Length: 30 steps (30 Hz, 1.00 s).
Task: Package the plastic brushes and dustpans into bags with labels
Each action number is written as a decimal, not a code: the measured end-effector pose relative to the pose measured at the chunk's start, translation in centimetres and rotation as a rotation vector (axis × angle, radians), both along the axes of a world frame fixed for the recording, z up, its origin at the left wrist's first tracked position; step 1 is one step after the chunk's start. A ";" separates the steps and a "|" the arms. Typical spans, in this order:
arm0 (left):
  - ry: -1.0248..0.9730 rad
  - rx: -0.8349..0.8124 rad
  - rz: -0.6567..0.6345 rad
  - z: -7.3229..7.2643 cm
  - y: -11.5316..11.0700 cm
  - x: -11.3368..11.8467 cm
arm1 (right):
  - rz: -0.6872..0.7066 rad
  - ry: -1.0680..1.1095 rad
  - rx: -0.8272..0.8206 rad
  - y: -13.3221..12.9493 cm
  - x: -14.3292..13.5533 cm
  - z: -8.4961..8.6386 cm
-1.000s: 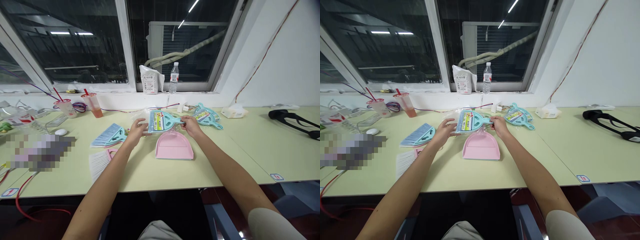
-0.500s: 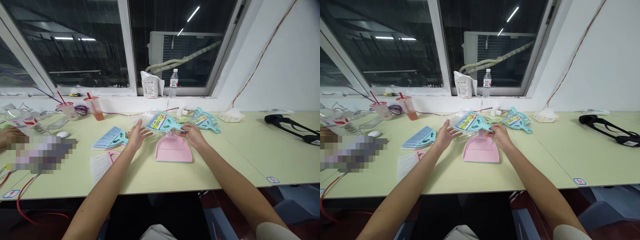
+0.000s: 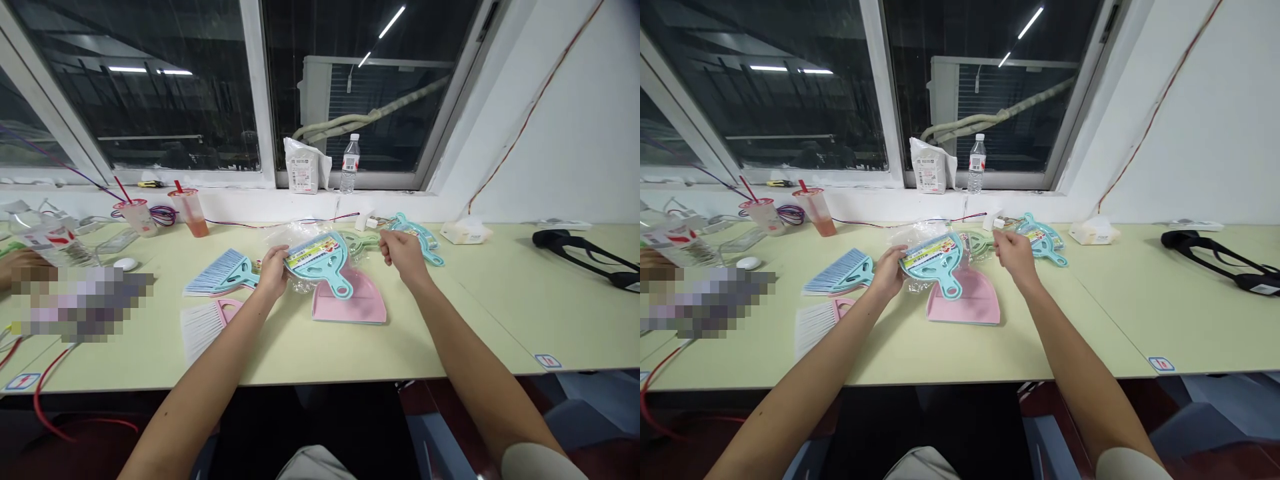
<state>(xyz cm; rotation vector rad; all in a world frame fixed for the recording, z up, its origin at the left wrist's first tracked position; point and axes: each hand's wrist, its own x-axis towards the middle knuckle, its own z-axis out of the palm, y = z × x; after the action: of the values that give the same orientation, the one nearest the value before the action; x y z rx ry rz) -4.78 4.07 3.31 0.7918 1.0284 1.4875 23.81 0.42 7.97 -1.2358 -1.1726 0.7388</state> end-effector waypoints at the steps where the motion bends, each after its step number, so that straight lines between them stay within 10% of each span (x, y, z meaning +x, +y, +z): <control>1: 0.022 0.003 -0.021 0.0 -0.1 0.1 | 0.005 0.059 0.012 0.8 0.2 0.1; 8: 0.117 0.071 -0.145 -0.4 -1.0 1.2 | 0.403 0.420 -0.268 1.5 -3.3 -2.1; 30: 0.388 0.155 -0.067 -2.1 -0.4 1.6 | 0.242 0.340 -0.241 0.6 -4.2 -4.7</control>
<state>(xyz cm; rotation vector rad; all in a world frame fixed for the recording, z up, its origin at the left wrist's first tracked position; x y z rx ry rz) -3.14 3.64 1.24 1.2491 1.1664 1.3980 19.59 1.07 3.31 -1.1163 -0.9783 1.2497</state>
